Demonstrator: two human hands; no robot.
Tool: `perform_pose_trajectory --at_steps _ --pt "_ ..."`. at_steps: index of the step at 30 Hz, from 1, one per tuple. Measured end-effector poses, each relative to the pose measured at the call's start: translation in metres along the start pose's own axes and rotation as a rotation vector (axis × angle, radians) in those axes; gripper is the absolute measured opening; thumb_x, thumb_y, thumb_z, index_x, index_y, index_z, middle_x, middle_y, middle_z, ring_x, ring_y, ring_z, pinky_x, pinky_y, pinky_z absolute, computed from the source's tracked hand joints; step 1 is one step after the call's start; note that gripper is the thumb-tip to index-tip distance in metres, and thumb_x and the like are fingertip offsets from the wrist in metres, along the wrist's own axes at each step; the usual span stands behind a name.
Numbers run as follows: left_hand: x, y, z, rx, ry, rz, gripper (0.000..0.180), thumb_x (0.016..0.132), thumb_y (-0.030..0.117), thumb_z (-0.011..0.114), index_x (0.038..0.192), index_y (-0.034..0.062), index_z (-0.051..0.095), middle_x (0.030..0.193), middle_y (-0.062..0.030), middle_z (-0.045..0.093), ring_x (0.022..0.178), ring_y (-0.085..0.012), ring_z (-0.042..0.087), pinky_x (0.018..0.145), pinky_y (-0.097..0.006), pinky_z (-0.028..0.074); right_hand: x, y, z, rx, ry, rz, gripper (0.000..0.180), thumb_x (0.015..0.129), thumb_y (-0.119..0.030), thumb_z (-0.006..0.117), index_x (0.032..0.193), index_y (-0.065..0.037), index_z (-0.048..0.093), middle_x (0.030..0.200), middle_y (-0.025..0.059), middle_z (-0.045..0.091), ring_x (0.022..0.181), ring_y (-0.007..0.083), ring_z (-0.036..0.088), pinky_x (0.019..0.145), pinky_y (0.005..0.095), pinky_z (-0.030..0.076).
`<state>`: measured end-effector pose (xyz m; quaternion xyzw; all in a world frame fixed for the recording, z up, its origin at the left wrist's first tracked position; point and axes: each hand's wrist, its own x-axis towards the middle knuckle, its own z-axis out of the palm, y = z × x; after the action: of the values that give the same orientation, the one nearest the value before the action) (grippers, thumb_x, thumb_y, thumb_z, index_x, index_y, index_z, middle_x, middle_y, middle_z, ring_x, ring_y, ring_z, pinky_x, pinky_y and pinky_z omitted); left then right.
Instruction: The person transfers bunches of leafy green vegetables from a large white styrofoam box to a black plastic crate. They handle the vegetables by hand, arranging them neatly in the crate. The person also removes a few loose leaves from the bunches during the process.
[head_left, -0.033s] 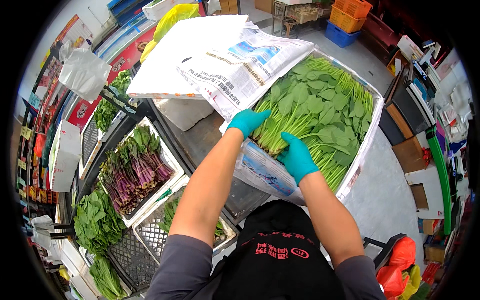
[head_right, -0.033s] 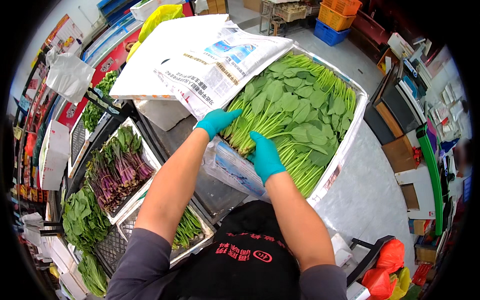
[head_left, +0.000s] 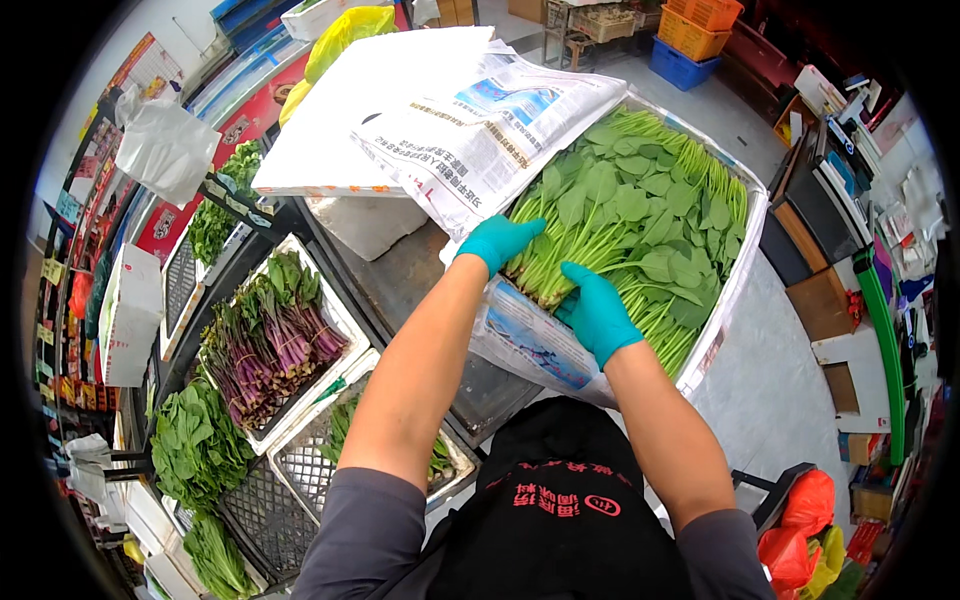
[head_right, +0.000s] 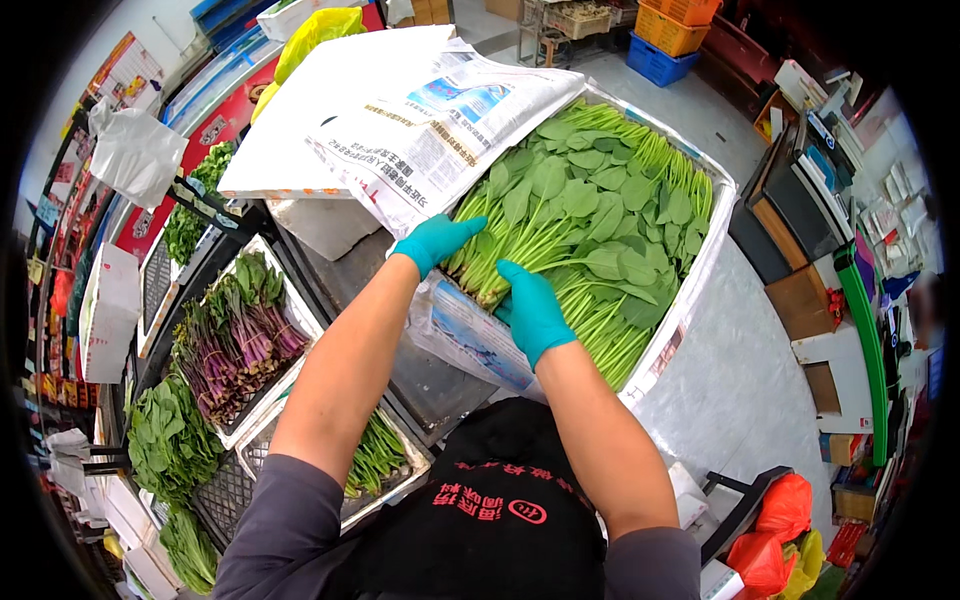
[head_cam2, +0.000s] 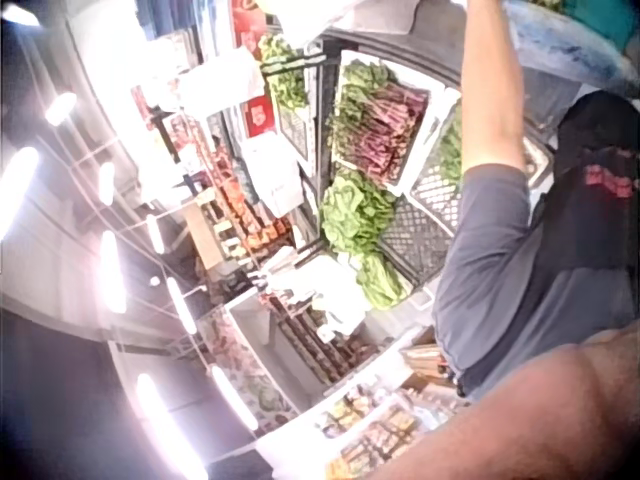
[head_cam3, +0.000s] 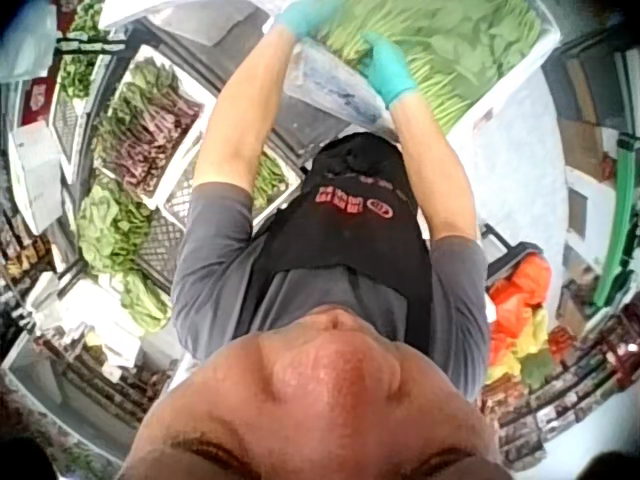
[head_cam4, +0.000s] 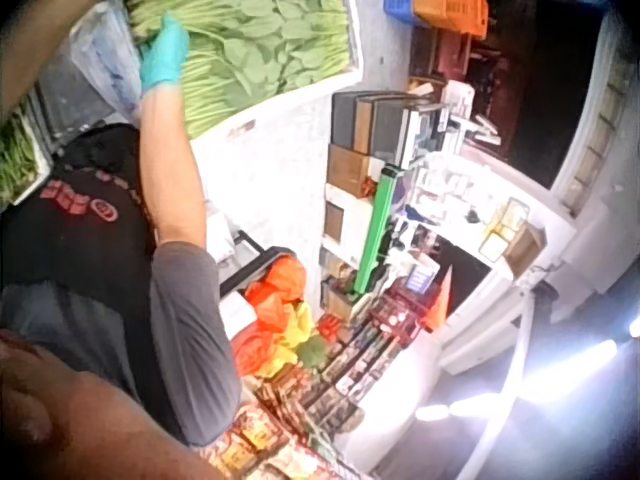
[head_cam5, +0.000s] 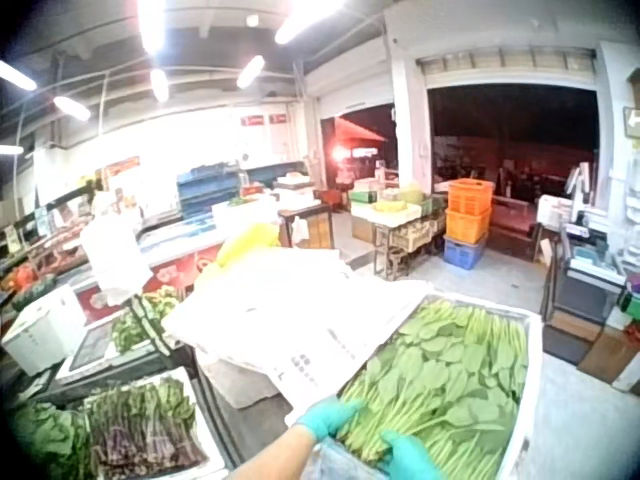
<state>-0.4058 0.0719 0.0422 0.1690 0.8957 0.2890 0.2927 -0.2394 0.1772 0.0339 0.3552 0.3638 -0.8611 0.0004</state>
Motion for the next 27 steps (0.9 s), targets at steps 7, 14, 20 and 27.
perform_pose_trajectory --at_steps 7,14,20,27 --pt "0.01 0.003 -0.003 0.018 -0.017 0.041 0.082 0.079 0.064 0.059 0.112 -0.0105 0.061 0.104 -0.0262 0.066 0.095 -0.0351 0.064 0.082 -0.04 0.049 0.022 0.013 0.004 0.09 0.147 -0.07 0.055 0.088 -0.032 0.063 0.13 -0.002 0.047 0.129 0.0163 0.051 0.107 0.0283 0.054 0.092 0.0434 0.045" --pt "0.008 0.006 -0.018 -0.158 -0.093 0.051 0.075 0.082 0.058 0.061 0.116 -0.0088 0.06 0.107 -0.023 0.064 0.094 -0.0297 0.062 0.081 -0.039 0.048 0.011 -0.005 0.003 -0.023 0.078 -0.036 0.054 0.088 -0.033 0.062 0.131 -0.004 0.046 0.131 0.0186 0.049 0.114 0.0311 0.051 0.095 0.0457 0.043" --pt "0.008 0.003 -0.018 -0.204 -0.117 0.069 0.069 0.082 0.051 0.064 0.117 -0.0083 0.059 0.112 -0.0227 0.063 0.097 -0.029 0.061 0.083 -0.039 0.048 0.001 -0.011 0.01 0.149 0.005 -0.025 0.036 0.091 -0.025 0.058 0.12 -0.004 0.052 0.114 0.0178 0.059 0.102 0.0307 0.059 0.09 0.0458 0.048" --pt "0.007 -0.007 -0.025 0.113 -0.005 0.172 0.06 0.076 0.043 0.07 0.112 -0.0045 0.062 0.104 -0.0218 0.066 0.093 -0.0312 0.065 0.083 -0.039 0.05 -0.004 -0.018 0.021 0.169 -0.023 -0.065 0.036 0.093 -0.023 0.054 0.122 -0.002 0.05 0.116 0.0173 0.058 0.104 0.0316 0.059 0.091 0.0484 0.049"
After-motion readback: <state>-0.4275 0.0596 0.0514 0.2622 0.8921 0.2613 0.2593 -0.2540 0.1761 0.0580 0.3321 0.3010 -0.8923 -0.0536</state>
